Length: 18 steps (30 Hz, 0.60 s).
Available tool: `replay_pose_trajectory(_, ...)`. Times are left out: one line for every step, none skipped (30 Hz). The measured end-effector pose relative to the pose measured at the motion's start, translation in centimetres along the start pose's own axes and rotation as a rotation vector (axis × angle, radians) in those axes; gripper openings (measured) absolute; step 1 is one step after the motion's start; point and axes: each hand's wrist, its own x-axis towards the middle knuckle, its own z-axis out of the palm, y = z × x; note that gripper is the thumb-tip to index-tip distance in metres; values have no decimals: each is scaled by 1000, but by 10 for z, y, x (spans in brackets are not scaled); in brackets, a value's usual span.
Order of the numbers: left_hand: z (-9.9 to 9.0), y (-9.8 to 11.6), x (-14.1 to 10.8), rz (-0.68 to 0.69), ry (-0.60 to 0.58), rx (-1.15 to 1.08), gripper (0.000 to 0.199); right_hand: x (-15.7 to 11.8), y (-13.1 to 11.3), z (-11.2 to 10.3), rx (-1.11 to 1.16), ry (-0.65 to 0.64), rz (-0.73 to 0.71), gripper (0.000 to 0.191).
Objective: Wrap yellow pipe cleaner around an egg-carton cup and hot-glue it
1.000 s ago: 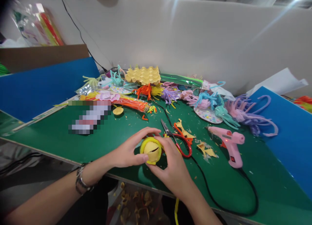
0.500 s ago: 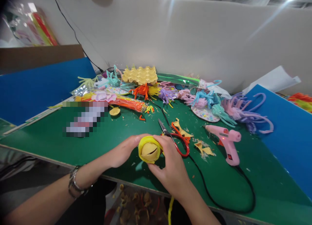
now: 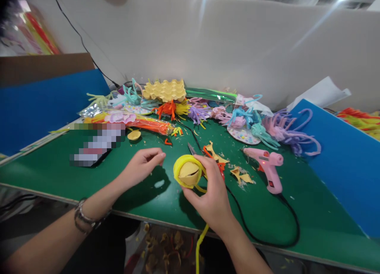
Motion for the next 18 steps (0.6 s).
replay_pose_trajectory(-2,-1,2,-25,43,-6,32,0,0,0,12,-2,21,47)
replay_pose_trajectory(-3,-2,4,-44,83,-12,35,0,0,0,24,1,38,47)
replay_pose_trajectory(-5,-3,5,-56,119,-17,37,0,0,0,33,10,50,46)
replay_pose_trajectory(-7,-4,7,-60,149,-21,38,0,0,-1,42,21,60,46)
replay_pose_trajectory(-8,-5,8,-61,176,-27,38,0,0,-1,52,34,67,46)
replay_pose_trajectory(-10,-6,9,-62,207,-38,38,1,0,-1,62,42,75,45)
replay_pose_trajectory(-11,-7,10,-63,238,-54,38,1,0,-2,72,47,84,45)
replay_pose_trajectory(-13,-8,11,-63,270,-74,38,1,-1,-2,80,53,99,44)
replay_pose_trajectory(-14,-8,11,-61,305,-99,38,2,-1,-2,84,64,118,44)
replay_pose_trajectory(-15,-9,11,-58,343,-128,38,2,-1,-2,85,82,141,44)
replay_pose_trajectory(-16,-9,12,-53,384,-160,38,3,-1,-2,86,110,167,43)
replay_pose_trajectory(-18,-9,12,-46,427,-197,38,4,-1,-2,88,144,195,43)
replay_pose_trajectory(-20,-9,13,-39,471,-236,39,5,-1,-2,92,180,222,43)
replay_pose_trajectory(-22,-9,14,-30,513,-277,39,6,0,-2,101,215,248,43)
replay_pose_trajectory(-25,-8,15,-21,551,-317,39,7,1,-3,115,245,271,43)
replay_pose_trajectory(-29,-7,16,-11,584,-355,38,9,3,-4,133,268,294,43)
replay_pose_trajectory(-34,-6,17,1,616,-389,38,10,5,-5,152,291,318,44)
replay_pose_trajectory(-39,-4,18,16,645,-417,38,11,8,-6,170,306,342,44)
